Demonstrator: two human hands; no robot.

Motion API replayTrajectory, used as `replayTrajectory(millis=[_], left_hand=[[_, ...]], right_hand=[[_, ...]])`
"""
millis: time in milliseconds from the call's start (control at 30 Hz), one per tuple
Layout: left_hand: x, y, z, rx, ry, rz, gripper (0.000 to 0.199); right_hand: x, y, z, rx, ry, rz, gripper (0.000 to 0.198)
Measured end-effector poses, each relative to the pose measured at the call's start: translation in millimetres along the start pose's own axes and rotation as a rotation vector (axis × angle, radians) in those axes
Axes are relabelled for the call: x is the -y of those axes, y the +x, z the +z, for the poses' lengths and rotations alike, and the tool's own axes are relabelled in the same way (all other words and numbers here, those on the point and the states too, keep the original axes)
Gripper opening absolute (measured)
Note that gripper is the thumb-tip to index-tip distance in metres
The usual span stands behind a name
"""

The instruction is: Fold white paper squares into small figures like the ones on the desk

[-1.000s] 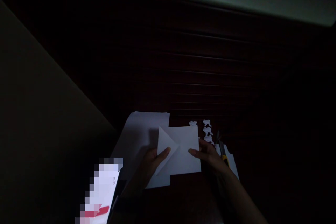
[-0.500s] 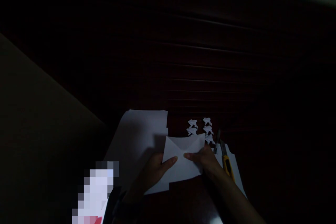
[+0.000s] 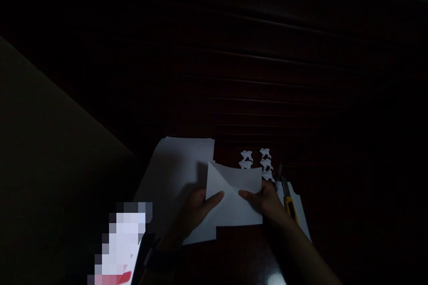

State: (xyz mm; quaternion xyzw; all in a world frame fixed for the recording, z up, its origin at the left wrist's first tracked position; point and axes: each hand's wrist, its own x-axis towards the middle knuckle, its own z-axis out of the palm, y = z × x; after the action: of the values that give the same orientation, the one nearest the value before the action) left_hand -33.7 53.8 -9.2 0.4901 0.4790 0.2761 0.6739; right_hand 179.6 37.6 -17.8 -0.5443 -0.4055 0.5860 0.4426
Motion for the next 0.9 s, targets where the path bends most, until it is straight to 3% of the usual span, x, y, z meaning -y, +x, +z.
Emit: replayTrajectory(millis=[267,467,667,800,900], left_hand=[[2,-1,-3,0.107,-0.094,0.021,0.025],[-6,-1,-4,0.12,-0.062,-0.005,0.027],[-13,-6,-3,0.085,-0.067,-0.024,0.027],[-19,-9,-2,0.092,-0.051,-0.002,0.021],[-22,-13,-5,0.053,-0.02,0.028,0.015]], right_hand=[[14,-4,-14,0.225,0.096,0.068,0.04],[15,-3,-10,0.179,0.055,-0.003,0.062],[7,-2,-16,0.223,0.078,0.056,0.044],[8,-2,-21,0.231,0.073,0.067,0.045],[10,-2,-24,0.308,-0.023,0.066,0.03]])
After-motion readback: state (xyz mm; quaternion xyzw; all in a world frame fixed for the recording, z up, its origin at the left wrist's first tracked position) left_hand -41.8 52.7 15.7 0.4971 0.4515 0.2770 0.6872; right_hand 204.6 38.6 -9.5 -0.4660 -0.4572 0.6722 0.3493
